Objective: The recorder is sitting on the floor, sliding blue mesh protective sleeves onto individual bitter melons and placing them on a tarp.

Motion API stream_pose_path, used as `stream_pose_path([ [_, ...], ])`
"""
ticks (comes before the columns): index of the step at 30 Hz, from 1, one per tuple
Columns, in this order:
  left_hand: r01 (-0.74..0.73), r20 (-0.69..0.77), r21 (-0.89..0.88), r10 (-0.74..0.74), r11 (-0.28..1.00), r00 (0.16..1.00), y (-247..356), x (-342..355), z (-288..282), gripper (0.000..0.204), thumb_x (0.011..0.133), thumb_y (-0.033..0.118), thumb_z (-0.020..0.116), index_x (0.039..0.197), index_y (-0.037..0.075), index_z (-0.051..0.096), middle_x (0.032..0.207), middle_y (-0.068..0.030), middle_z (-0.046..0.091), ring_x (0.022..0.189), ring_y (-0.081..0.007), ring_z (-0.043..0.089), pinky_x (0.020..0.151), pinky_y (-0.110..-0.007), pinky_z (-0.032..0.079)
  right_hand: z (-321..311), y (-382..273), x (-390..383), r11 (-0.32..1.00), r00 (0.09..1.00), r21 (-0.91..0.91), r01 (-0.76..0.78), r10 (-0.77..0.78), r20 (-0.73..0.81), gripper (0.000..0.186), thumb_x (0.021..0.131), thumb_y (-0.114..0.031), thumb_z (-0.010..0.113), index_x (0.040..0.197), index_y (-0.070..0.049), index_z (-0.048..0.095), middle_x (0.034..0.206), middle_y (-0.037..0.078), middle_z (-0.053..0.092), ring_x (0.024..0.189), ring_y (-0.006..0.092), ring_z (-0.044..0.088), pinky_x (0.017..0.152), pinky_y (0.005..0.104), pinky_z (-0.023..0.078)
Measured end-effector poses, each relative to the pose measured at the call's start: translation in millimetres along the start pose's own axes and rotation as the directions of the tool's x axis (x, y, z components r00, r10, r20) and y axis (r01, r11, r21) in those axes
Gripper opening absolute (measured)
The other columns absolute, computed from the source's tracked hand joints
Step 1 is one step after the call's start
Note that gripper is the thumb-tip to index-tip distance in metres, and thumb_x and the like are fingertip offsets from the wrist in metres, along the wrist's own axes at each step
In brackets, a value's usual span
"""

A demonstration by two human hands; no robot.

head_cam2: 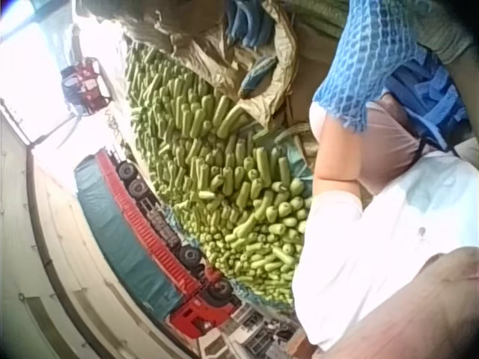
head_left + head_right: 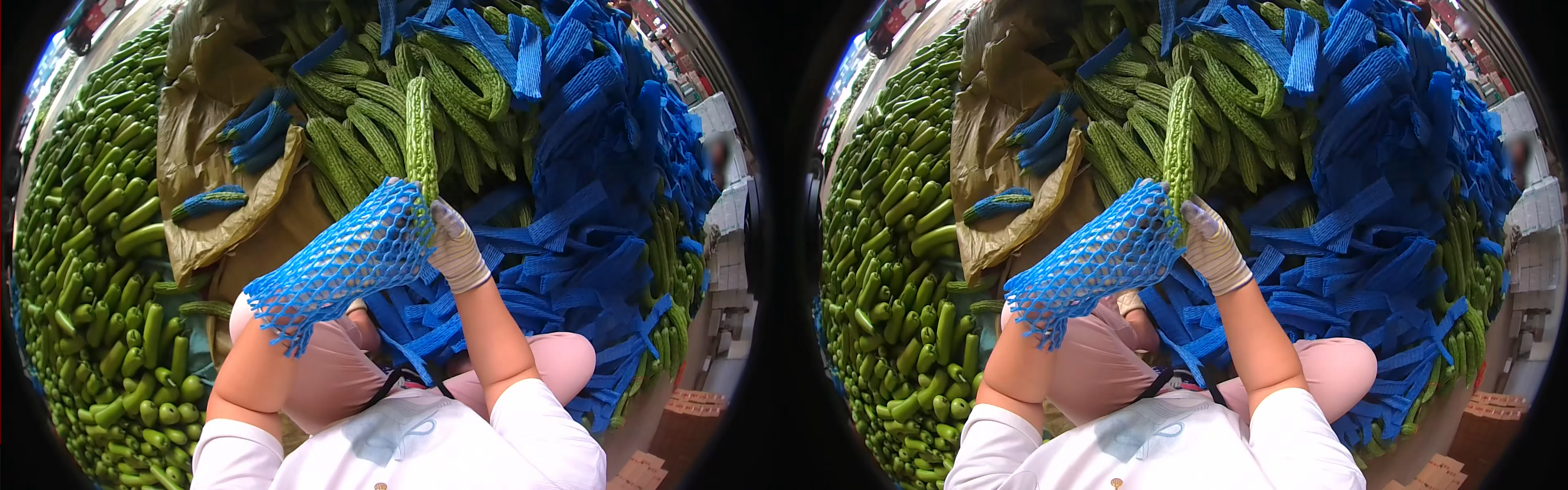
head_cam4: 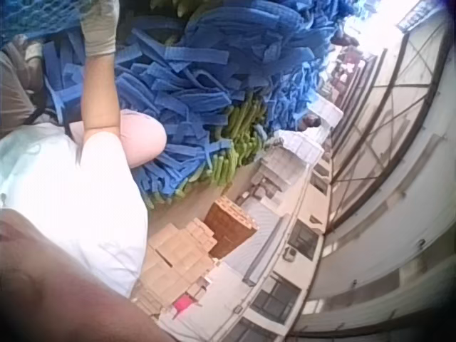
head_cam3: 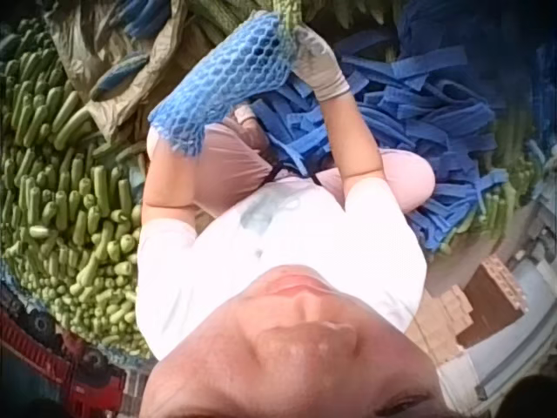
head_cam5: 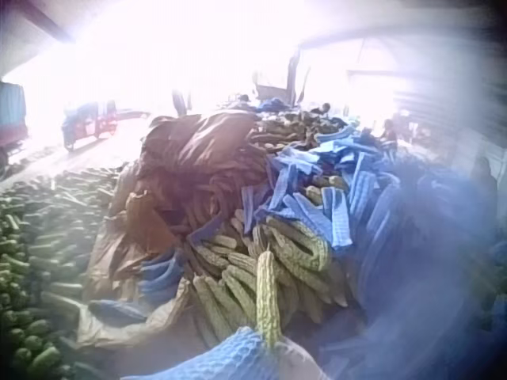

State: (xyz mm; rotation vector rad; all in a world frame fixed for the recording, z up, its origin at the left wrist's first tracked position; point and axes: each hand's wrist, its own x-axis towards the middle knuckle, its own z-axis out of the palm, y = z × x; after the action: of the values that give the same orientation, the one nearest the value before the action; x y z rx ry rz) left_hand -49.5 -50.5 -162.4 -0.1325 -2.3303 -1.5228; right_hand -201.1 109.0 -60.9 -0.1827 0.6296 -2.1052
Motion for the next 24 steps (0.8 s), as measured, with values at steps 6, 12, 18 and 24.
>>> stream_pose_path([
  [6, 0.006, -0.026, 0.039, -0.005, 0.999, 1.0, 16.7, 49.1, 60.6, 0.051, 0.093, 0.025, 0.053, 0.135, 0.0, 0.043, 0.138, -0.0162, 0.046, 0.13, -0.0263, 0.041, 0.111, -0.034, 0.027, -9.1, 21.5, -30.0, 1.0, 0.999, -0.001, 0.016, -0.016, 0.045, 0.048, 0.089, -0.033, 0.062, 0.126, -0.003, 0.05, 0.112, 0.006, 0.062, 0.101, 0.0168, 0.062, 0.086, 0.0325, 0.052],
  [12, -0.087, 0.138, 0.0, 0.087, 0.996, 0.987, 85.3, 82.6, 34.7, 0.048, 0.091, 0.023, 0.056, 0.134, 0.002, 0.046, 0.139, -0.014, 0.046, 0.13, -0.0267, 0.041, 0.111, -0.034, 0.029, 6.5, 1.6, -74.2, 1.0, 0.986, 0.01, 0.021, -0.019, -0.163, 0.037, 0.09, -0.024, 0.062, 0.12, -0.004, 0.053, 0.111, 0.008, 0.063, 0.1, 0.0192, 0.062, 0.092, 0.0354, 0.049],
  [18, 0.096, 0.062, -0.24, -0.084, 0.966, 0.995, 117.0, 59.5, 29.1, 0.043, 0.09, 0.015, 0.055, 0.129, -0.001, 0.048, 0.132, -0.0149, 0.05, 0.122, -0.028, 0.047, 0.106, -0.035, 0.036, -5.3, 7.7, -100.8, 0.875, 0.845, -0.399, 0.273, -0.417, -0.335, 0.013, 0.088, -0.011, 0.064, 0.1, -0.007, 0.061, 0.096, 0.005, 0.067, 0.086, 0.0139, 0.065, 0.08, 0.0283, 0.053],
  [24, 0.286, 0.222, -0.58, -0.19, 0.762, 0.956, 134.8, 46.8, 27.2, 0.037, 0.088, 0.006, 0.055, 0.124, -0.004, 0.051, 0.125, -0.0159, 0.056, 0.113, -0.0297, 0.055, 0.1, -0.037, 0.044, -60.4, 0.4, -77.0, 0.782, 0.72, -0.608, 0.136, -0.499, -0.481, 0.015, 0.086, -0.019, 0.069, 0.093, -0.006, 0.065, 0.074, -0.007, 0.058, 0.063, 0.0006, 0.047, 0.058, 0.0148, 0.039],
])
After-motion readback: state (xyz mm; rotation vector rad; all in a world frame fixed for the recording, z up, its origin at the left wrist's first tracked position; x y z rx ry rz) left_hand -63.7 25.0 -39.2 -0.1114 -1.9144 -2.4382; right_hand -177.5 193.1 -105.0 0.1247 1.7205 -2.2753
